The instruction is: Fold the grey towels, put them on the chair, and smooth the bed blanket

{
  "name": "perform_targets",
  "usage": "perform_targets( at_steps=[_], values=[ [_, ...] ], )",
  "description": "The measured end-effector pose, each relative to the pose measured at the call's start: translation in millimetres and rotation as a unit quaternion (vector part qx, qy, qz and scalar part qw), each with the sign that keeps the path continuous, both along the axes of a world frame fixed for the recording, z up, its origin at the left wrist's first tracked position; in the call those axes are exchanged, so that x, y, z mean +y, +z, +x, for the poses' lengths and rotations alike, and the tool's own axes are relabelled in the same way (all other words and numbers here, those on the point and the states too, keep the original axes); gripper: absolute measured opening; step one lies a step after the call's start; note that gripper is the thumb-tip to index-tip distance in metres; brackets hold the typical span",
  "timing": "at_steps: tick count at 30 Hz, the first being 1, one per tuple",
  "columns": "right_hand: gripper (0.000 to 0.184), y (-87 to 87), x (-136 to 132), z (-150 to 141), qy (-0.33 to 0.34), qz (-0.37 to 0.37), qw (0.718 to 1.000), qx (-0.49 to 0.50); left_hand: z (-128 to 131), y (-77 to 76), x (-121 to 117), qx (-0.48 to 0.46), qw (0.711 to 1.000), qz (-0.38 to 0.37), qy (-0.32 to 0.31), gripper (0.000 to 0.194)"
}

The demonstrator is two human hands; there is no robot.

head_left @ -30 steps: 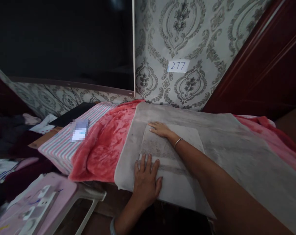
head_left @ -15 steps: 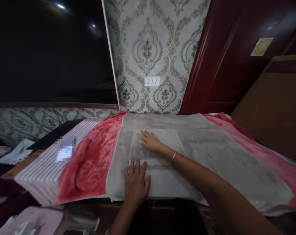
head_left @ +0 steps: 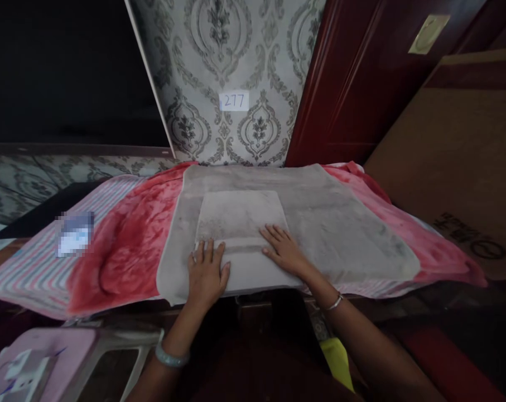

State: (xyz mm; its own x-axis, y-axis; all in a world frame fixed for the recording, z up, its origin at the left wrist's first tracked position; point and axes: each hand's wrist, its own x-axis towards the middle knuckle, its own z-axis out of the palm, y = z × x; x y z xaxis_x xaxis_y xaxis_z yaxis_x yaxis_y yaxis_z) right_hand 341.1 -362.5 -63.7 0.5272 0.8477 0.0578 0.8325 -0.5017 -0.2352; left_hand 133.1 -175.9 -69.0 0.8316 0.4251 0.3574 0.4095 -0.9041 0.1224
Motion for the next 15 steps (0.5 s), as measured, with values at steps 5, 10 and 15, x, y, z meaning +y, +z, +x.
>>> perform_targets(
  at_steps=[5, 10, 15],
  values=[
    [0.063, -5.2, -2.3, 34.2, -0.043, -0.008, 0.999, 0.022, -0.2, 8.1, -4.5, 0.034, 0.999, 0.002, 0.006, 0.055],
    [0.065, -13.9, -7.7, 48.6, -0.049, 0.022, 0.998, 0.014, -2.7, 10.4, -5.0, 0.047, 0.999, -0.009, -0.001, 0.058],
    [0.066, -1.4, -11.7, 22.0, -0.087, 0.022, 0.996, 0.0, -5.8, 23.1, 5.1, 0.071, 0.996, -0.052, -0.017, 0.061]
  ],
)
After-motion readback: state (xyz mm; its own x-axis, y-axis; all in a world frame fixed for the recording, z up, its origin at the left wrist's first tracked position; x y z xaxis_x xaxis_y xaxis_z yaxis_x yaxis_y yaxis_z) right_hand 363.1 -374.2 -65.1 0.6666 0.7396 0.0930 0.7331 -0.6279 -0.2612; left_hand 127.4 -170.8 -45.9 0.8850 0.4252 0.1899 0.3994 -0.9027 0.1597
